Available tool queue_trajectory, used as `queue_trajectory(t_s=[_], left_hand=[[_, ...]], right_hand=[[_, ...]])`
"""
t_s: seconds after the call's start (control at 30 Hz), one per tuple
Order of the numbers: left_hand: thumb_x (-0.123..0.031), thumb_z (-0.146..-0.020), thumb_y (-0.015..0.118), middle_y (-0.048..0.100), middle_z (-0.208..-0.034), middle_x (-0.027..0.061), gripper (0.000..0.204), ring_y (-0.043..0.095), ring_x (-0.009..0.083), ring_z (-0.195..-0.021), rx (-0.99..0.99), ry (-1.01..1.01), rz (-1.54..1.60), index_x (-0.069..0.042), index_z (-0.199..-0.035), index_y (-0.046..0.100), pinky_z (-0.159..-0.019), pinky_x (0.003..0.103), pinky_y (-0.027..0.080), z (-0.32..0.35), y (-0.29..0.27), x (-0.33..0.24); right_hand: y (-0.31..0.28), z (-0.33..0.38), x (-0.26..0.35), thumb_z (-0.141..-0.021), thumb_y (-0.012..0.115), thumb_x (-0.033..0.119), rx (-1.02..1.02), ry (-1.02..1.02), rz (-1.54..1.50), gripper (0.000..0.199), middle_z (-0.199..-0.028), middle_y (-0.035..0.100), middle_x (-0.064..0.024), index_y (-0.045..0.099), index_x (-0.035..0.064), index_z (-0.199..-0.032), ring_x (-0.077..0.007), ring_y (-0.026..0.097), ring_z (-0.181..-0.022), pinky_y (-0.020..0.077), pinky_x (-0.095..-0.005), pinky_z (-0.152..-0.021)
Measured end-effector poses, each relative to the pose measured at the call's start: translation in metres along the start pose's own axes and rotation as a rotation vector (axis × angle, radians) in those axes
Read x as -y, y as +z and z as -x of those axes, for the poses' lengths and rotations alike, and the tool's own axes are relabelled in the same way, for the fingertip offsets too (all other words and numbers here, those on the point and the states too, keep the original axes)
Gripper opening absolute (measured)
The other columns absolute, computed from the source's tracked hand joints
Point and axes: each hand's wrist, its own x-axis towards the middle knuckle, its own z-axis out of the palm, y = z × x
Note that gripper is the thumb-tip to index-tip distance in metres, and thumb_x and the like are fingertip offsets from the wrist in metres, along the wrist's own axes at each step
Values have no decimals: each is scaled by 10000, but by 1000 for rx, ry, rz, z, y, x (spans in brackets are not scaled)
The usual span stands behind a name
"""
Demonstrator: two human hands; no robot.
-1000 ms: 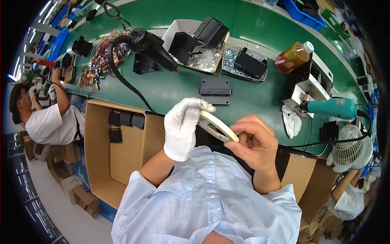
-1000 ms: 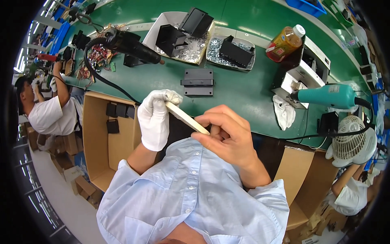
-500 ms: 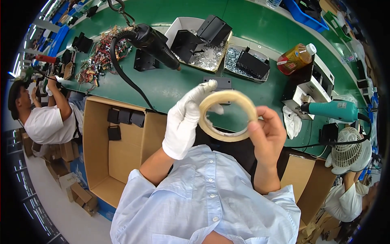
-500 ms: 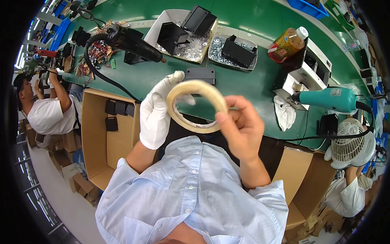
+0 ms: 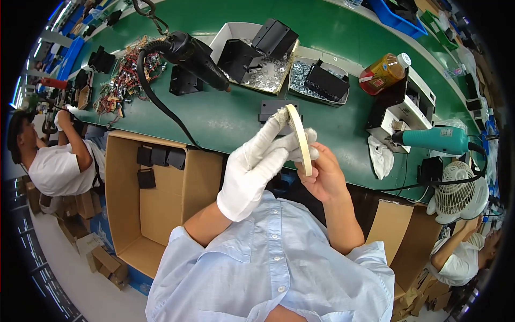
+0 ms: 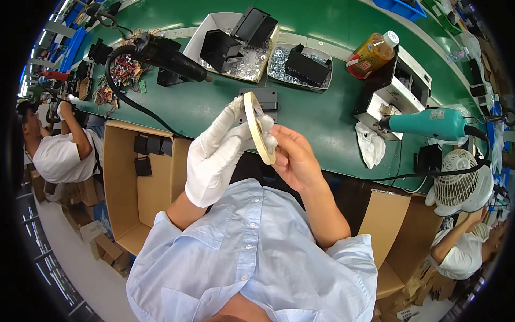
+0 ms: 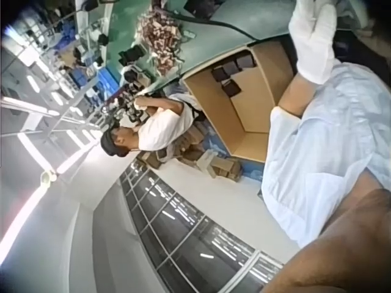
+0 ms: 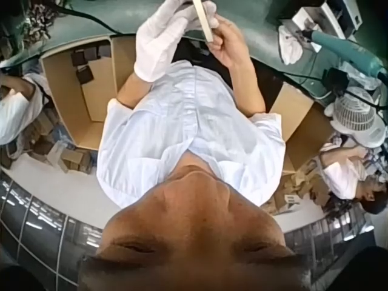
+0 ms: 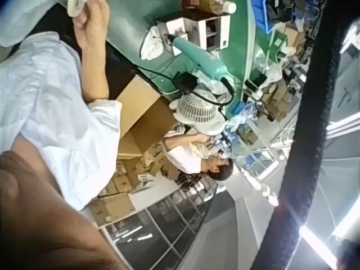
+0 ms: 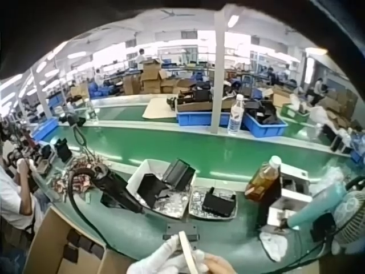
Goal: Assembling small plastic housings and components using an electric screwdriver.
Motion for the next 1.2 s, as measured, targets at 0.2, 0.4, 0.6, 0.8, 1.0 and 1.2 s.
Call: queue_trajectory(t_s=[0.2, 0.4, 0.6, 0.8, 1.0, 1.2], left_hand=[[-65, -910, 524, 576, -1282, 216, 506, 568, 268, -1166, -201, 170, -604, -7, -1405, 438, -1025, 392, 415, -1, -6, 5], [-52, -850, 581, 629, -1166, 154, 439, 579, 234, -1135, 258, 515, -1025, -44, -1288, 567, -1024, 444, 374, -19, -30, -17], [-20, -771, 660, 666, -1046, 109, 472, 613, 207, -1032, 707, 353, -1475, -82, -1237, 614, -979, 455, 401, -19, -37, -17], [33, -707, 715, 705, -953, 90, 550, 646, 169, -832, 206, -18, -922, -109, -1234, 640, -802, 351, 506, -4, -19, -5], [85, -587, 769, 716, -966, 108, 628, 653, 185, -726, -170, -71, -440, -51, -1189, 653, -662, 252, 519, -2, -4, 9], [5, -578, 815, 712, -932, 93, 648, 610, 186, -671, -28, 336, -990, -45, -1201, 643, -642, 273, 501, -4, -15, 22]], right_hand=[[0, -1, 6, -928, 546, 77, -35, 32, -51, 231, -779, 614, -83, 573, -92, -1083, 3, 316, -446, 236, -135, -350], [-7, -1, 38, -926, 541, 83, -23, 58, 185, 234, -789, 624, -97, 579, -103, -1063, 10, 295, -414, 203, -129, -327], [-22, -14, 59, -938, 530, 116, 28, 94, 277, 289, -819, 623, -106, 563, -120, -1101, 7, 323, -414, 220, -136, -320], [1, -7, 31, -911, 584, 94, -220, -215, 551, 342, -952, 624, -117, 539, -66, -1210, -66, 483, -569, 382, -162, -458], [31, 22, 3, -825, 680, 7, -185, -760, 947, 497, -1099, 627, -118, 519, 19, -1296, -140, 560, -765, 463, -208, -619], [29, 9, -4, -744, 723, -33, -148, -926, 1036, 509, -1084, 662, -85, 583, 24, -1229, -101, 545, -728, 433, -194, -549]])
